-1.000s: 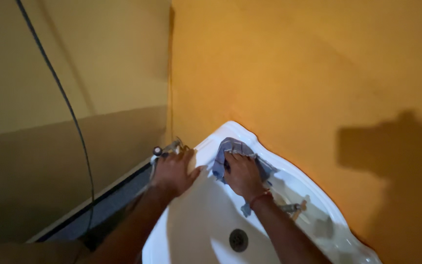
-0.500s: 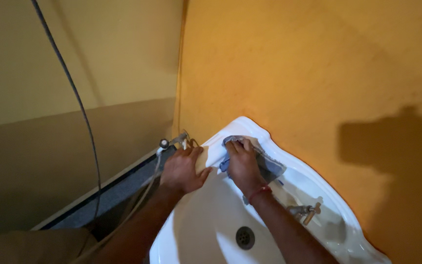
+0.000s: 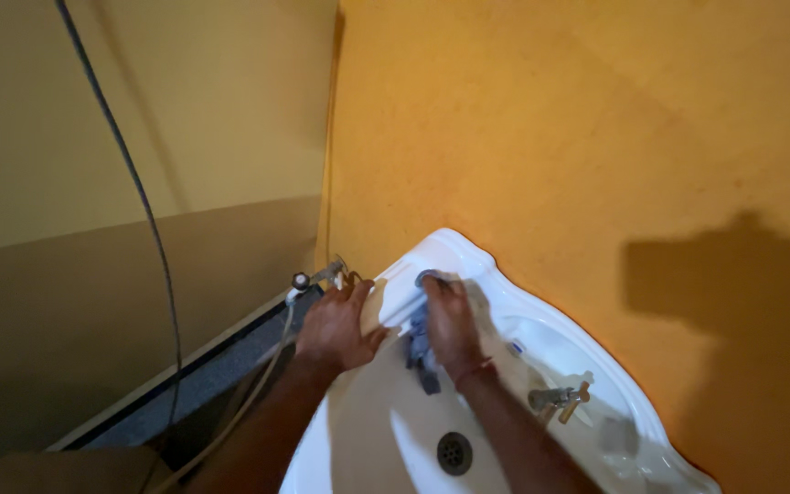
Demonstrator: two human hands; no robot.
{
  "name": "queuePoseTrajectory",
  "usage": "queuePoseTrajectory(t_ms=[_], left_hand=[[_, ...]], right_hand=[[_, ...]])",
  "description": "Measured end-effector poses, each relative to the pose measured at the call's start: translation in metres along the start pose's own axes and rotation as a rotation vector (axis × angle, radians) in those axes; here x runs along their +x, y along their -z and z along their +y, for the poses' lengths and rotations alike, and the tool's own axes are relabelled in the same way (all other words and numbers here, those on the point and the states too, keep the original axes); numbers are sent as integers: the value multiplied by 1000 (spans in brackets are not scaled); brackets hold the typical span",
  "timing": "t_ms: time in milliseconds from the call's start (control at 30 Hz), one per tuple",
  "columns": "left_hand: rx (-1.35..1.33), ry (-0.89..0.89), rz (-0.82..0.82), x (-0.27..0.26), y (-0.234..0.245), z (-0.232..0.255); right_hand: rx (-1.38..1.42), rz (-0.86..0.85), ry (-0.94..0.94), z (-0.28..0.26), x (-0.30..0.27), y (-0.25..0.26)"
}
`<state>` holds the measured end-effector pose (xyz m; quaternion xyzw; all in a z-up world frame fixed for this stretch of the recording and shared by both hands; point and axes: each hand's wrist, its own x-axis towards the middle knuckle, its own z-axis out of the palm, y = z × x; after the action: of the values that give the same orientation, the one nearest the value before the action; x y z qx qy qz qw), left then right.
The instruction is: The person wipes the edges and basin of a white bathroom sink using a cloth. They repeatedly wet the cloth under the faucet and continue wiping different sections of the sink surface.
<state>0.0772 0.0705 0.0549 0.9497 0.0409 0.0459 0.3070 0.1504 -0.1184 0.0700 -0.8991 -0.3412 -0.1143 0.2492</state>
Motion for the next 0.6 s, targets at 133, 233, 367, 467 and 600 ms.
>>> queuePoseTrajectory(t_ms=[133, 233, 367, 467, 600], left_hand=[[-33, 6, 15, -3, 4, 4], [-40, 52, -20, -1, 7, 5], [-48, 15, 13, 0, 10, 6], [-60, 60, -62, 0, 8, 5], [-64, 43, -19, -1, 9, 6]], right_hand=[[-66, 5, 33, 14, 2, -9], [46, 22, -156, 1, 3, -30], [198, -7, 20, -34, -26, -33], [171, -71, 29, -46, -32, -28], [561, 6, -454, -29, -6, -13]])
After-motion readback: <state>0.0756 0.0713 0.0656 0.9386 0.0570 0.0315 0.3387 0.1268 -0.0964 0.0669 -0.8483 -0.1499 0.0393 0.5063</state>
